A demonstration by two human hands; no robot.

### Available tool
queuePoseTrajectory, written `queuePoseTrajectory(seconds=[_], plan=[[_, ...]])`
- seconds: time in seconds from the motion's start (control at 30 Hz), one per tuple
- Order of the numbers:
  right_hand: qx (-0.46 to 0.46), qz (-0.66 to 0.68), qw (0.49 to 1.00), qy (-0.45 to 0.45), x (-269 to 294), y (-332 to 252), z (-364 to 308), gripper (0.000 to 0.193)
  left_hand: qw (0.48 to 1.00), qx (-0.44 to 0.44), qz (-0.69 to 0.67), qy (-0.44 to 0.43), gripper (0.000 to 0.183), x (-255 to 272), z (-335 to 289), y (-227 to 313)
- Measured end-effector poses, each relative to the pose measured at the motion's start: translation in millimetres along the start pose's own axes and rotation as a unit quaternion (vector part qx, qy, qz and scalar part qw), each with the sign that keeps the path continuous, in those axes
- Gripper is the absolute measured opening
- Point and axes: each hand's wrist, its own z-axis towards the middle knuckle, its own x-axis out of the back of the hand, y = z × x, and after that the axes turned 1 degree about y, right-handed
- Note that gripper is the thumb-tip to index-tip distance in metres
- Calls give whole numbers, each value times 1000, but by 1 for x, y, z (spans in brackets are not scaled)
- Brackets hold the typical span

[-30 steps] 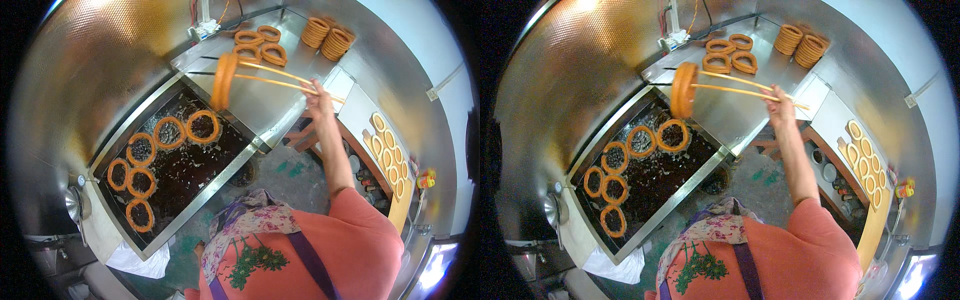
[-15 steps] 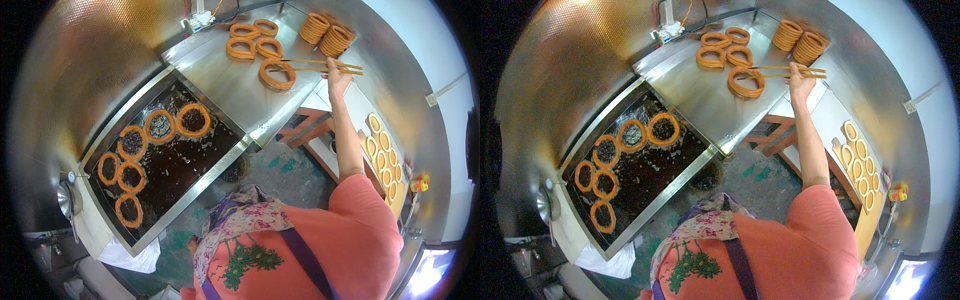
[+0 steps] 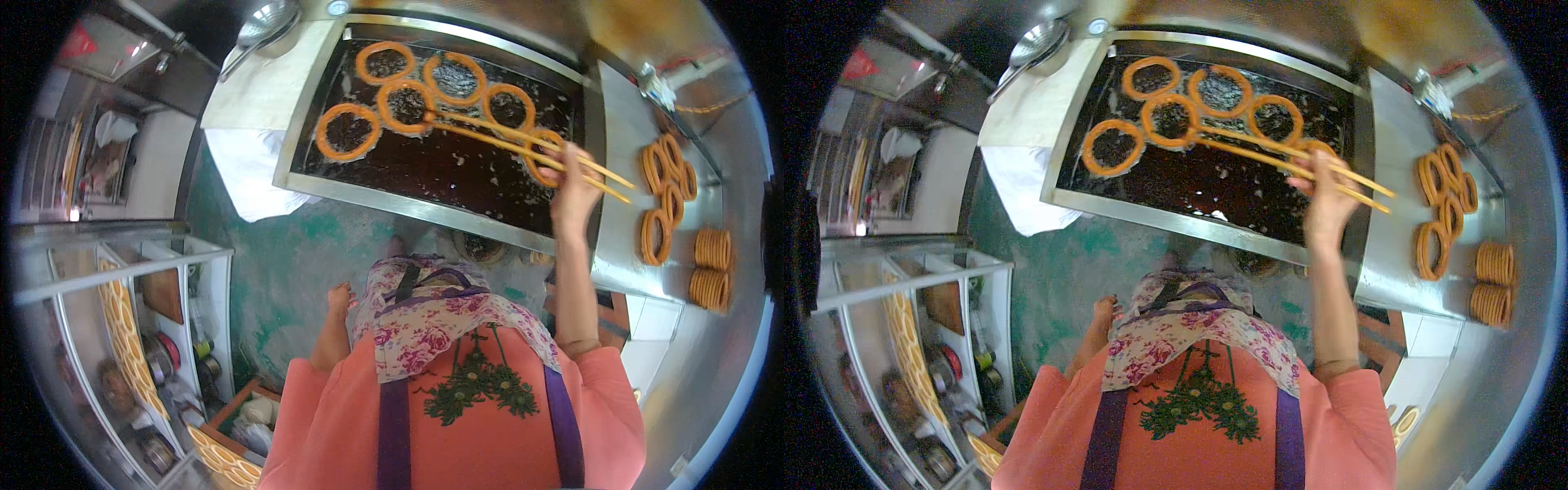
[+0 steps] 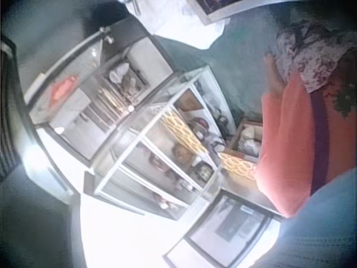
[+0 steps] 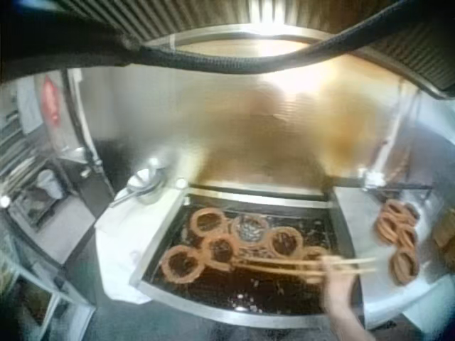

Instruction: The person fries ring-shaped dough in a vat of oil using long wooden chopsticks, then transfers the cooked donuts to a metal tray and places new dough rings into the oil by hand.

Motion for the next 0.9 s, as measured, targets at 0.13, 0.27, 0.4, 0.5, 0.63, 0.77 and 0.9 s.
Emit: queuePoseTrajectory(seconds=[0.13,0.27,0.4,0.5,0.63,0.77,0.9], plan=[[-47,25,996,-66,-94,75,-8,22,997,28,-66,5,40,31,13,-28],[-84,-13,993,-76,-150,137,-6,20,994,71,-69,47,39,52,11,-43],[-22,-109,971,-210,-187,158,-1,21,991,92,-70,63,36,63,12,-55],[-47,-146,950,-272,-207,167,20,24,993,79,-81,43,35,67,17,-51],[-134,-110,947,-270,-222,181,48,27,993,52,-98,30,37,65,18,-31],[-243,-42,934,-258,-204,231,85,29,991,56,-113,42,38,67,27,-32],[-339,7,915,-219,-179,238,90,29,990,67,-111,48,38,74,13,-25]])
